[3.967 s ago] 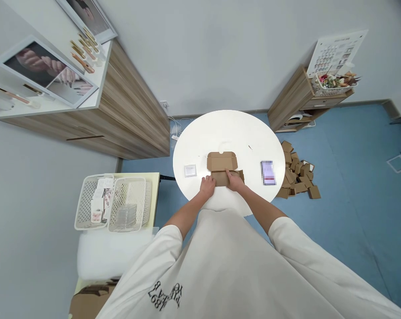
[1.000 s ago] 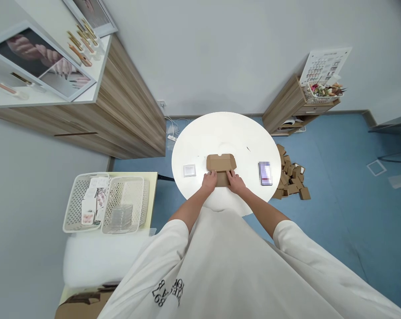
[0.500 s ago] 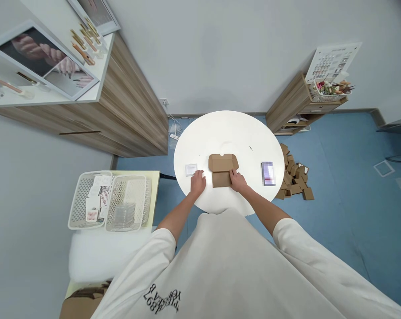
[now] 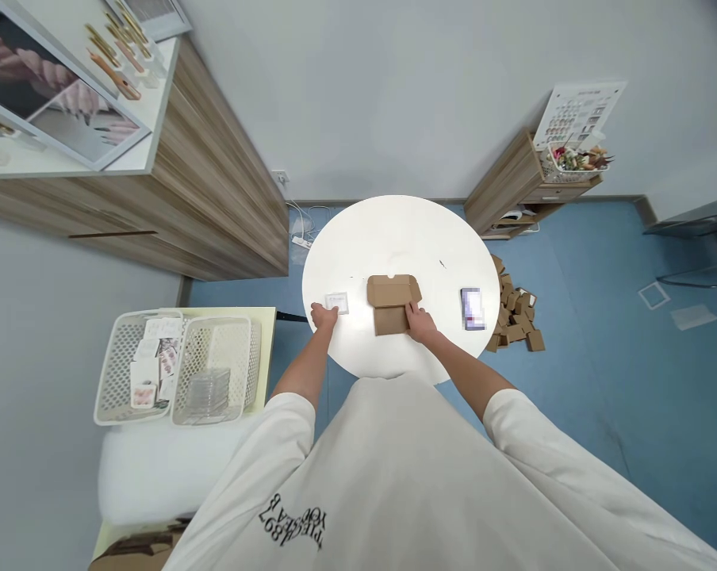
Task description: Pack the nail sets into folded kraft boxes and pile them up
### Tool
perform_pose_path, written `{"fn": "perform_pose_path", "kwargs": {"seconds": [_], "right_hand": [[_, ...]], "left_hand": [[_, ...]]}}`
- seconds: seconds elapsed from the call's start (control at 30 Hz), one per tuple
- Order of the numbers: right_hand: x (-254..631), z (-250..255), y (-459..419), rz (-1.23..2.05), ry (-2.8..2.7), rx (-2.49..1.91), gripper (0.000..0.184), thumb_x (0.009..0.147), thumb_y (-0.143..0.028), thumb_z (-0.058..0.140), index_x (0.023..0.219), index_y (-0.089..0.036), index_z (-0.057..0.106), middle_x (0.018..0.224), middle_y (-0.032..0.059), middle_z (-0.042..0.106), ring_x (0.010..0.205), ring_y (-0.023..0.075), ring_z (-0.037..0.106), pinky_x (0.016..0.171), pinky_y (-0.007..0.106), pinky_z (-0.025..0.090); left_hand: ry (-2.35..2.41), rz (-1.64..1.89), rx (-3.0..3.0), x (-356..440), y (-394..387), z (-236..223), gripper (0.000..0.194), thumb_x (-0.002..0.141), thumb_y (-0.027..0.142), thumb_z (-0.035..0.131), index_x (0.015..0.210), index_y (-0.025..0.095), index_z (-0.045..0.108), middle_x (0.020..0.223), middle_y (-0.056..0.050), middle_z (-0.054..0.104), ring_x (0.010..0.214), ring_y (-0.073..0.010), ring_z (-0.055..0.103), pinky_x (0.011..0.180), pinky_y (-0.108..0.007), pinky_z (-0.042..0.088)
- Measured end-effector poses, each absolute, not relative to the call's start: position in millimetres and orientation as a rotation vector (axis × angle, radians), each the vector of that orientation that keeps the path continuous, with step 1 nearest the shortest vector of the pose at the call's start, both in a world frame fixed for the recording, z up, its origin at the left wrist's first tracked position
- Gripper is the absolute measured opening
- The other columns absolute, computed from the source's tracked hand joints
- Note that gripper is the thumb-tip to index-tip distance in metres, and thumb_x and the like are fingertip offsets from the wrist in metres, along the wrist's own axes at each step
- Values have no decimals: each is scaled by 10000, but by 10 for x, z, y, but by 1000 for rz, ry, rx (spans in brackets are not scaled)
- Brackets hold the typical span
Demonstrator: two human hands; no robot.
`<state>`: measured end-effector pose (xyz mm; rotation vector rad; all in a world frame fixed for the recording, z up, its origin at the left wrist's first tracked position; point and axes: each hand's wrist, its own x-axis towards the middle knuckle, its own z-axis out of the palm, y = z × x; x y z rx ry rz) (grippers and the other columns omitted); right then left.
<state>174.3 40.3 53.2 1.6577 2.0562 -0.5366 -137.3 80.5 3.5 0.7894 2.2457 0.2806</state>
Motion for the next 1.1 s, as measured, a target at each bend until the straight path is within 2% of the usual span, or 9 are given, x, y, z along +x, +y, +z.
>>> {"fn": "perform_pose_path", "kwargs": {"seconds": [0.13, 0.2, 0.33, 0.47, 0.57, 0.7, 0.83, 0.97, 1.1], "right_hand": [[1744, 527, 401, -544, 2061, 1666, 843, 855, -277, 679, 1546, -182, 207, 1547, 190, 294, 1116, 298, 513, 899, 381, 451], [1743, 523, 402, -545, 2067, 1666, 839, 853, -273, 683, 1543, -180, 215, 1538, 194, 305, 1115, 302, 519, 895, 385, 455], [1738, 521, 404, -563, 2062, 1680, 862, 838, -269, 696, 1546, -199, 209, 1533, 190, 309, 1122, 309, 521, 894, 393, 462], [1741, 523, 395, -577, 2059, 1699, 871, 827, -261, 703, 1542, -205, 210, 1525, 189, 318, 1131, 310, 518, 893, 392, 460], [1756, 527, 384, -575, 2082, 1705, 827, 833, -250, 691, 1524, -188, 241, 1514, 193, 334, 1115, 304, 523, 874, 385, 461], [1775, 530, 375, -586, 2093, 1717, 787, 837, -246, 676, 1508, -180, 270, 1508, 186, 350, 1093, 291, 530, 864, 373, 458], [1791, 521, 373, -604, 2093, 1729, 803, 842, -240, 662, 1527, -188, 247, 1533, 188, 332, 1134, 307, 513, 899, 391, 451], [1815, 501, 372, -617, 2107, 1728, 789, 864, -250, 645, 1538, -187, 238, 1545, 185, 323, 1146, 310, 510, 904, 394, 451], [1838, 493, 374, -627, 2117, 1732, 777, 865, -245, 652, 1532, -180, 260, 1540, 183, 332, 1130, 307, 515, 896, 389, 457]], "left_hand": [[2202, 249, 766, -1461, 831, -24, 536, 765, 342, 785, 1206, 201, 515, 1249, -148, 642, 1159, -296, 632, 886, -370, 506], [2181, 268, 747, -1465, 814, -23, 458, 757, 330, 783, 1135, 199, 559, 1195, -141, 668, 1111, -290, 653, 846, -365, 508], [2078, 338, 876, -1416, 735, 86, 260, 778, 305, 738, 986, 210, 615, 1019, -75, 702, 952, -240, 679, 774, -322, 501], [2045, 337, 1192, -1315, 646, 334, 169, 855, 366, 654, 941, 223, 625, 934, -37, 666, 896, -212, 642, 763, -304, 479], [1942, 353, 1456, -1140, 595, 525, 182, 902, 397, 593, 965, 232, 640, 956, -42, 647, 939, -225, 617, 805, -320, 461], [1761, 240, 1773, -732, 555, 648, 214, 890, 376, 612, 1054, 251, 671, 1070, -76, 648, 1087, -292, 573, 923, -416, 410], [1599, -8, 1988, -283, 548, 610, 134, 862, 235, 614, 965, 229, 699, 1072, -114, 661, 1142, -340, 540, 974, -482, 348], [1481, -165, 2099, 8, 573, 535, 217, 834, 123, 581, 1006, 208, 684, 1090, -133, 671, 1126, -344, 553, 989, -495, 325], [1455, -183, 2101, 89, 577, 519, 360, 829, 102, 564, 1165, 212, 627, 1135, -130, 664, 1145, -328, 556, 1010, -482, 328]]}}
